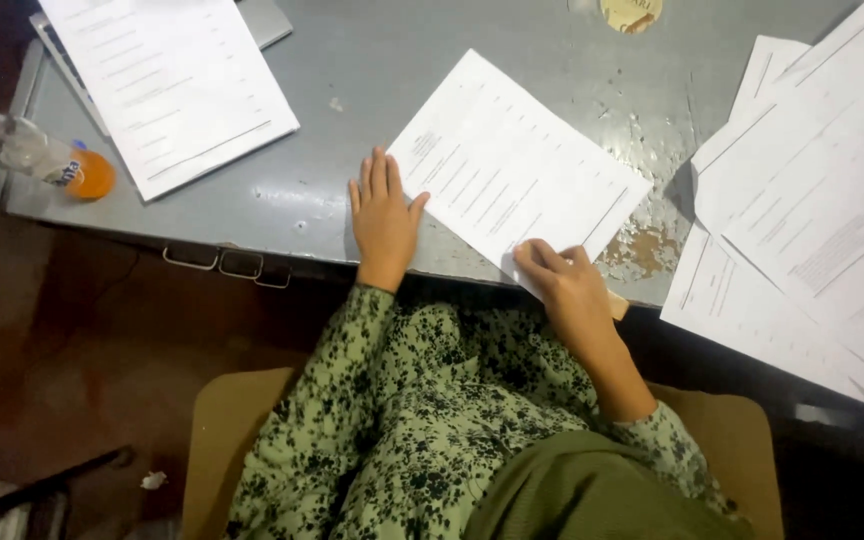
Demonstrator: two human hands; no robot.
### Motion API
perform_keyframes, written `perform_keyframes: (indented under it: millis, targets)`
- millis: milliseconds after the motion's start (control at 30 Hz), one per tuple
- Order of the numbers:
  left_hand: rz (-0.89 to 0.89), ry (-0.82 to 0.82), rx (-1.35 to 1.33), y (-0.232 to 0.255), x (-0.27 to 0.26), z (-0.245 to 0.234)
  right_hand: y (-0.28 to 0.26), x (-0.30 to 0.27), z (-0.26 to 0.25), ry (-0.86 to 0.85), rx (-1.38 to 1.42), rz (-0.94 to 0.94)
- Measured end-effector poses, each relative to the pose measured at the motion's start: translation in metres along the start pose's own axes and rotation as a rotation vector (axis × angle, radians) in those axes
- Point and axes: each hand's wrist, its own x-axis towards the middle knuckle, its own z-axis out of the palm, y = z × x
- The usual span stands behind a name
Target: Folding and creasing large printed documents on a desk using a wooden block tool
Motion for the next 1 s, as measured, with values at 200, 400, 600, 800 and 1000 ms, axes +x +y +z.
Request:
perform_keyframes:
  millis: [200, 400, 600, 800, 1000]
  targets:
    - [-0.141, 0.077, 0.214, 0.008, -0.029, 0.026, -0.041, 0.059, -0.004, -0.12, -0.007, -0.188]
    - [-0.128, 0.168, 0.351, -0.008, -0.033, 0.057, -0.071, 0.094, 0.027, -0.042, -0.152, -0.249]
    - [-0.136, 0.149, 0.359, 0.007, -0.032, 0.042, -0.064, 0.076, 0.011, -0.08, -0.105, -0.168]
    - [-0.156, 0.103, 0.325, 0.017, -0.036, 0.029, -0.019, 0.018, -0.024, -0.237, -0.075, -0.039]
    - [-0.151, 0.122, 0.32, 0.019, -0.032, 0.024, 0.051, -0.05, -0.017, -0.318, -0.081, 0.106]
